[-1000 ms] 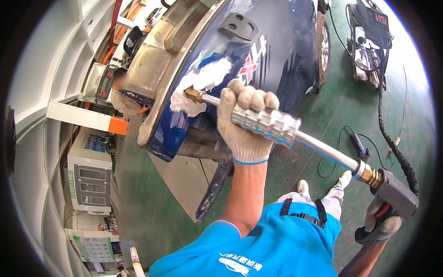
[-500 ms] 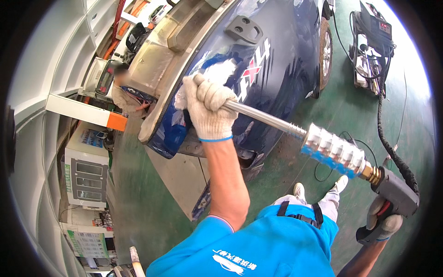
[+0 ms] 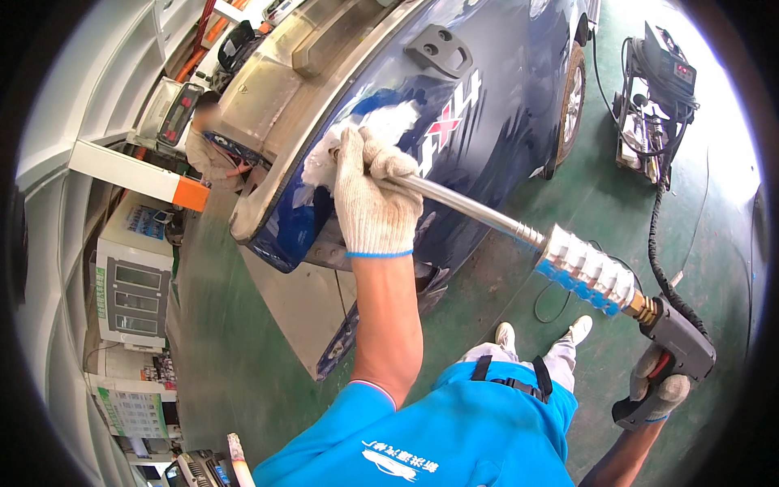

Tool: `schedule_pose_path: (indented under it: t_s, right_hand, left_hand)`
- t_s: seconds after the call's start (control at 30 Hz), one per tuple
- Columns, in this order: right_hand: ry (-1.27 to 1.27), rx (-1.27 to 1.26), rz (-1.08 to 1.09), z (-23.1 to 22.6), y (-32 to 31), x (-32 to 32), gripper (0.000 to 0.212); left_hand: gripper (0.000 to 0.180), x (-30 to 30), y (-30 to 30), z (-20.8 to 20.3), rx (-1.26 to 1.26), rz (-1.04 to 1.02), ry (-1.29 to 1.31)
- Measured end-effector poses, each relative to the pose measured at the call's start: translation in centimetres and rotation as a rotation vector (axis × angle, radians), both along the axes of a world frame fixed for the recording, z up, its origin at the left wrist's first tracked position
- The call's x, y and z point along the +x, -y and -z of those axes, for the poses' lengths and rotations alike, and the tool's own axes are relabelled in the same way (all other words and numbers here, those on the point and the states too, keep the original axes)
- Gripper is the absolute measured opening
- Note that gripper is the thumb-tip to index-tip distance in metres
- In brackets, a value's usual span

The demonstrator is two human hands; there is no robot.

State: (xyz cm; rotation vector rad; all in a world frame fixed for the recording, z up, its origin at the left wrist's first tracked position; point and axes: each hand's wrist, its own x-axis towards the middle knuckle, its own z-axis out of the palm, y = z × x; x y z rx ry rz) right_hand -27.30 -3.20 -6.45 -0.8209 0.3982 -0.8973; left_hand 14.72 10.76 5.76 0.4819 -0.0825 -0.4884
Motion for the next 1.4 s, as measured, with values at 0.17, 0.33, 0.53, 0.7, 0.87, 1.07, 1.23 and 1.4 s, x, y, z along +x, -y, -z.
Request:
schedule_pose_path:
  t_s: [0.17,0.33,0.53,0.7,0.87,1.07,1.23,1.4]
  right_hand:
    - [0.003,0.009,-0.045,0.0,0.8,0.3,0.078]
    - [-0.003,0.001,-0.089,0.5,1.2,-0.4,0.082]
    - [0.007,-0.116,0.026,-0.6,0.6,0.5,0.086]
    - [-0.012,-0.187,0.026,0.3,1.3,-0.5,0.087]
    - [-0.065,-0.131,-0.021,-3.0,1.0,0.9,0.086]
    - [-0.06,-0.105,-0.007,-3.0,0.4,1.2,0.088]
    - [0.01,-0.079,-0.046,-1.2,1.6,-0.5,0.088]
    - [-0.032,-0.107,-0.022,-2.9,0.9,0.5,0.087]
  left_hand:
    - [0.022,0.5,0.2,-0.5,0.026,-0.001,-0.016]
    - [0.021,0.6,0.0,-0.4,0.033,-0.007,-0.021]
    - [0.033,-2.0,0.4,2.5,-0.121,0.135,0.267]
    - [0.04,-14.8,5.3,5.6,-0.244,0.449,0.336]
    - [0.023,-11.8,5.2,2.7,-0.103,0.393,0.15]
    - [0.045,-13.4,5.0,5.0,-0.166,0.534,0.276]
    - [0.045,-8.3,2.2,3.6,-0.095,0.29,0.195]
    - [0.04,2.7,-0.5,-1.0,-0.268,0.345,-0.096]
